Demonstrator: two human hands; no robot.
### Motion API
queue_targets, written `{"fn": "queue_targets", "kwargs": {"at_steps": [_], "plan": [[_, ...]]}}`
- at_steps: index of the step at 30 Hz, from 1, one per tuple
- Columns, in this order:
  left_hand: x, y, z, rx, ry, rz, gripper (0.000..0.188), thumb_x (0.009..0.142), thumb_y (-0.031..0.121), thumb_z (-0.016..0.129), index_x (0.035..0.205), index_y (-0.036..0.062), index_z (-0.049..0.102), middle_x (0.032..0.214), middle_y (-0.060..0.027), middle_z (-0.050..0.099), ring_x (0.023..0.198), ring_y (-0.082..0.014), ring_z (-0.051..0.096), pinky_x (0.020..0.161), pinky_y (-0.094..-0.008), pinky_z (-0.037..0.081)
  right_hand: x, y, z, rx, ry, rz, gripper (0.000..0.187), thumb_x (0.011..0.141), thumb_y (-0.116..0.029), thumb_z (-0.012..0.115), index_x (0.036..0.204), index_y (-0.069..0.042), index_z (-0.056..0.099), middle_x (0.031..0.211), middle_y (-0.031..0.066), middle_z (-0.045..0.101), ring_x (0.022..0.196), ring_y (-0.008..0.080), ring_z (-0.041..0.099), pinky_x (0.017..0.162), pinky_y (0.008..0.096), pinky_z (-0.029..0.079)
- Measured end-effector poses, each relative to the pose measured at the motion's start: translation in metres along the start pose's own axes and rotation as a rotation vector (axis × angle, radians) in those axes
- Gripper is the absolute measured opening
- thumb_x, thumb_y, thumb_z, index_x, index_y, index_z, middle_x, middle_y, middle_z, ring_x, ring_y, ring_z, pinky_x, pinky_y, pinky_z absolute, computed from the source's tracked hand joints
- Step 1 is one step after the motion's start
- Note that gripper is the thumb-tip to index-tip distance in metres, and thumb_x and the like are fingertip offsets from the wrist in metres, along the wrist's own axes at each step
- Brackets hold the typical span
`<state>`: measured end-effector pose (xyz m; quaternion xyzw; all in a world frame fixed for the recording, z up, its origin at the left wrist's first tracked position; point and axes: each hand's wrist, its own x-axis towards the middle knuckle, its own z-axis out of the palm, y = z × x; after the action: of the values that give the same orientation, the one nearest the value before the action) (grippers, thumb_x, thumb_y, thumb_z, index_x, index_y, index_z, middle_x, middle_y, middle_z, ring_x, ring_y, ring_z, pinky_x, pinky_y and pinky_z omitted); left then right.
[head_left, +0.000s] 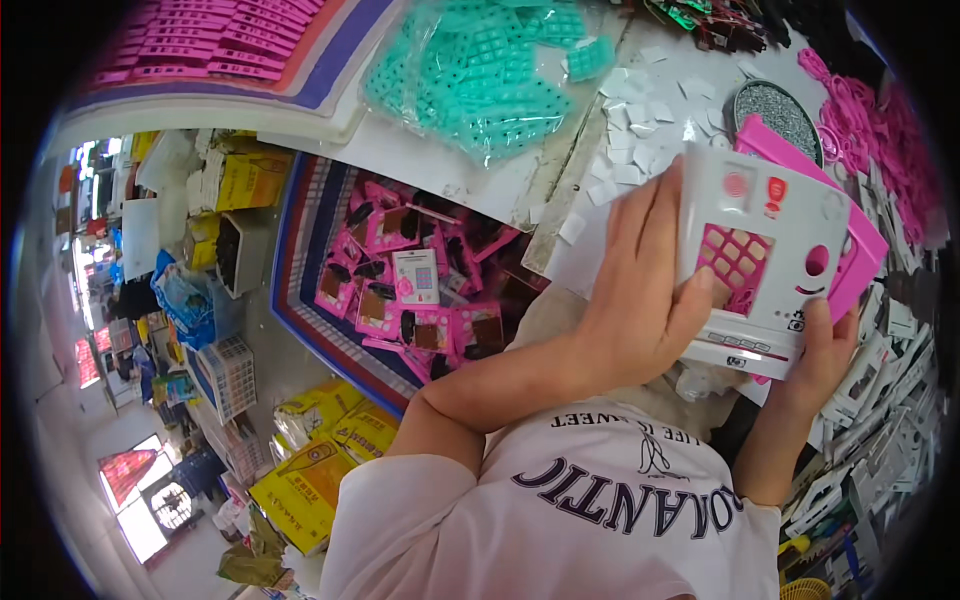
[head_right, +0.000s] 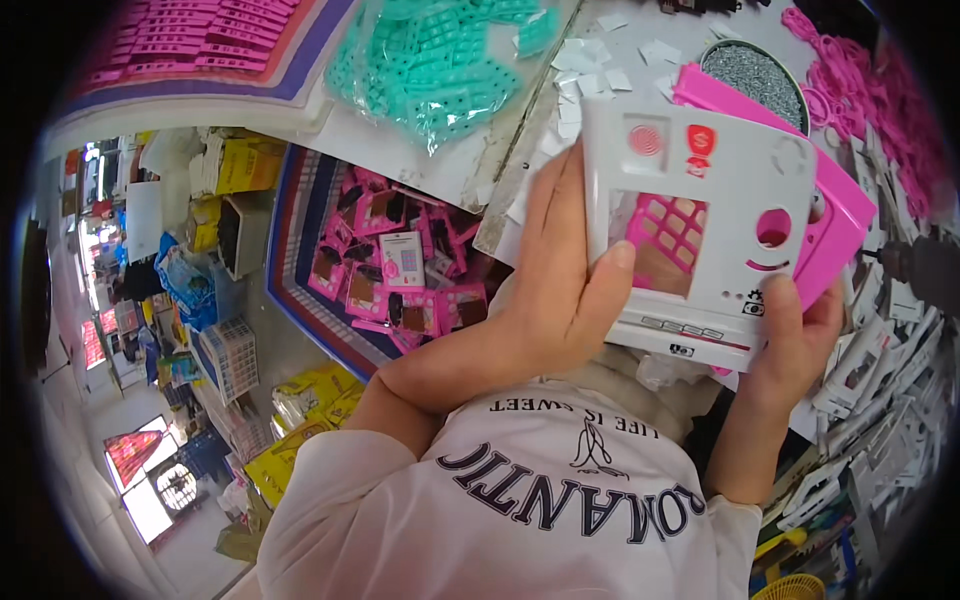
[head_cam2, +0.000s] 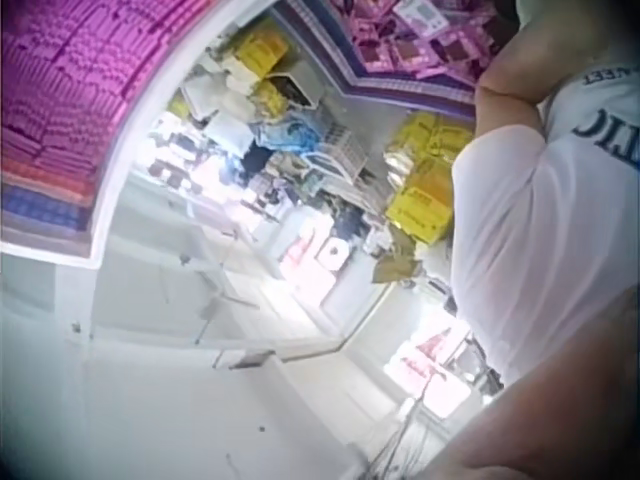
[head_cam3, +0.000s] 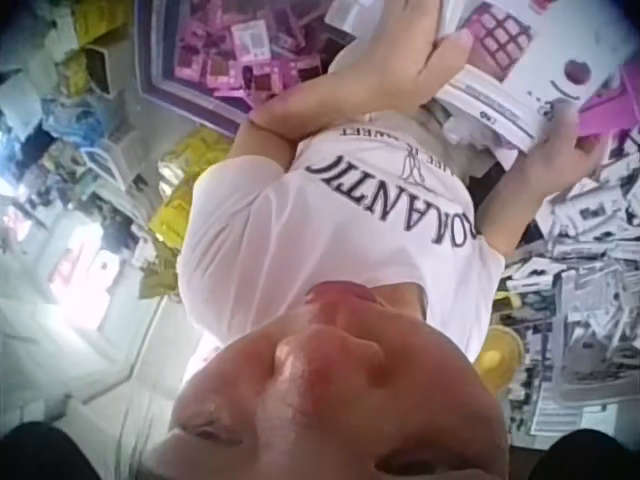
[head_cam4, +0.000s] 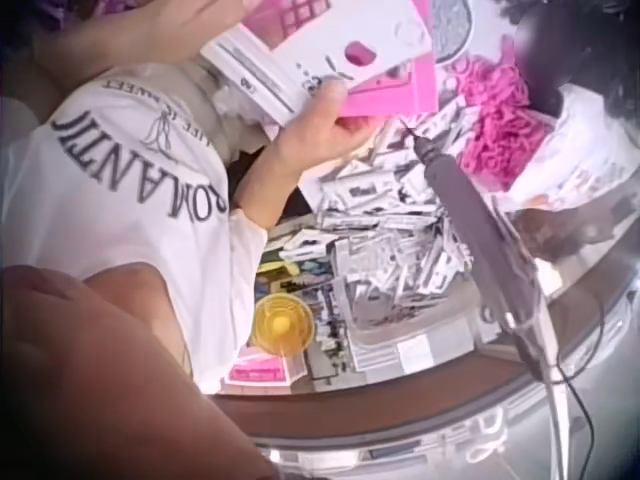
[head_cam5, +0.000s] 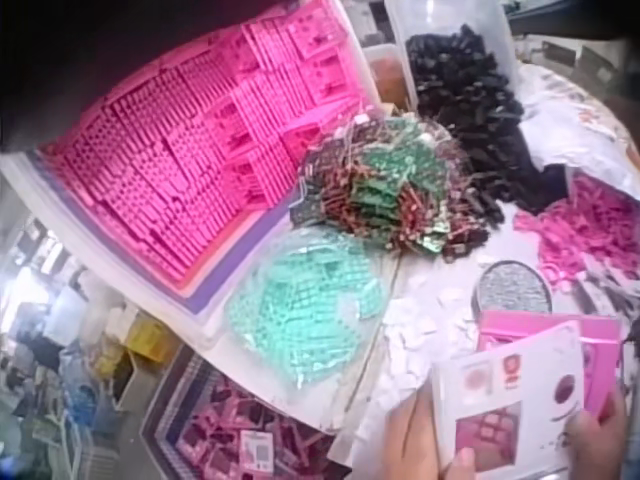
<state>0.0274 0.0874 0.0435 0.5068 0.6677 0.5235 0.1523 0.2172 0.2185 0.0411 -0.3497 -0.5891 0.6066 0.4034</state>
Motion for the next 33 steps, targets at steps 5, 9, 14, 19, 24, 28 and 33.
{"fn": "queue_targets", "kwargs": {"at_steps": [5,9,14,19,24,28,33], "plan": [[0.003,0.013,-0.012,-0.191,0.019,-0.207,0.107,0.087,0.024,0.076,0.157,-0.0151,0.006,0.146,-0.035,0.037,0.128,-0.0506,0.043,0.113,-0.0494,0.036,-0.003,-0.007,0.023,-0.022,-0.075,-0.057,0.039,0.106,-0.014,0.054,0.14,0.006,0.053,0.132,0.0126,0.064,0.117,0.0166,0.063,0.103,0.0313,0.048],[0.005,0.003,-0.016,-0.003,0.008,-0.165,0.138,0.068,0.04,0.094,0.159,-0.0119,0.004,0.152,-0.0331,0.036,0.135,-0.0476,0.042,0.114,-0.0507,0.036,-0.007,-0.023,0.031,0.135,-0.188,0.139,0.037,0.107,-0.018,0.055,0.138,0.003,0.055,0.129,0.0103,0.065,0.114,0.0149,0.063,0.1,0.0306,0.049],[0.006,-0.005,-0.02,-0.651,0.186,-0.288,0.134,0.066,0.013,0.094,0.162,-0.0019,0.002,0.143,-0.0192,0.045,0.123,-0.0312,0.057,0.093,-0.0393,0.055,0.015,-0.013,0.041,0.333,-0.198,0.253,0.036,0.11,-0.028,0.052,0.131,0.001,0.06,0.111,0.0053,0.068,0.099,0.0091,0.063,0.087,0.0258,0.051],[0.003,-0.001,-0.003,-0.228,0.023,-0.379,0.133,0.063,0.006,0.092,0.164,-0.0002,0.006,0.121,-0.0073,0.047,0.089,-0.015,0.05,0.071,-0.0258,0.047,0.006,-0.008,0.044,0.245,-0.273,0.178,0.041,0.111,-0.035,0.048,0.126,0.001,0.061,0.097,-0.0005,0.064,0.085,0.005,0.055,0.074,0.023,0.046],[-0.01,-0.019,0.004,-0.208,-0.007,-0.34,0.138,0.059,0.012,0.095,0.164,-0.0021,0.005,0.114,-0.0044,0.045,0.083,-0.0122,0.04,0.071,-0.0243,0.041,0.003,-0.006,0.043,0.238,-0.246,0.146,0.042,0.111,-0.037,0.048,0.123,0.001,0.062,0.093,-0.0014,0.062,0.082,0.0046,0.052,0.072,0.0225,0.044],[-0.013,-0.014,0.004,-0.259,0.038,-0.404,0.138,0.058,0.01,0.092,0.164,-0.0026,0.005,0.112,-0.0037,0.042,0.084,-0.0123,0.04,0.074,-0.0234,0.041,0.002,-0.007,0.041,0.201,-0.257,0.15,0.041,0.111,-0.036,0.049,0.119,0.002,0.064,0.092,-0.0004,0.062,0.082,0.0056,0.052,0.072,0.0232,0.044],[-0.017,-0.013,0.002,-0.248,0.065,-0.366,0.134,0.058,0.004,0.087,0.164,-0.0013,0.005,0.11,-0.0024,0.04,0.084,-0.0114,0.04,0.076,-0.022,0.04,0.002,-0.008,0.041,0.153,-0.245,0.164,0.04,0.111,-0.034,0.049,0.115,0.002,0.064,0.091,0.0014,0.063,0.081,0.0074,0.054,0.072,0.0251,0.045]]}}
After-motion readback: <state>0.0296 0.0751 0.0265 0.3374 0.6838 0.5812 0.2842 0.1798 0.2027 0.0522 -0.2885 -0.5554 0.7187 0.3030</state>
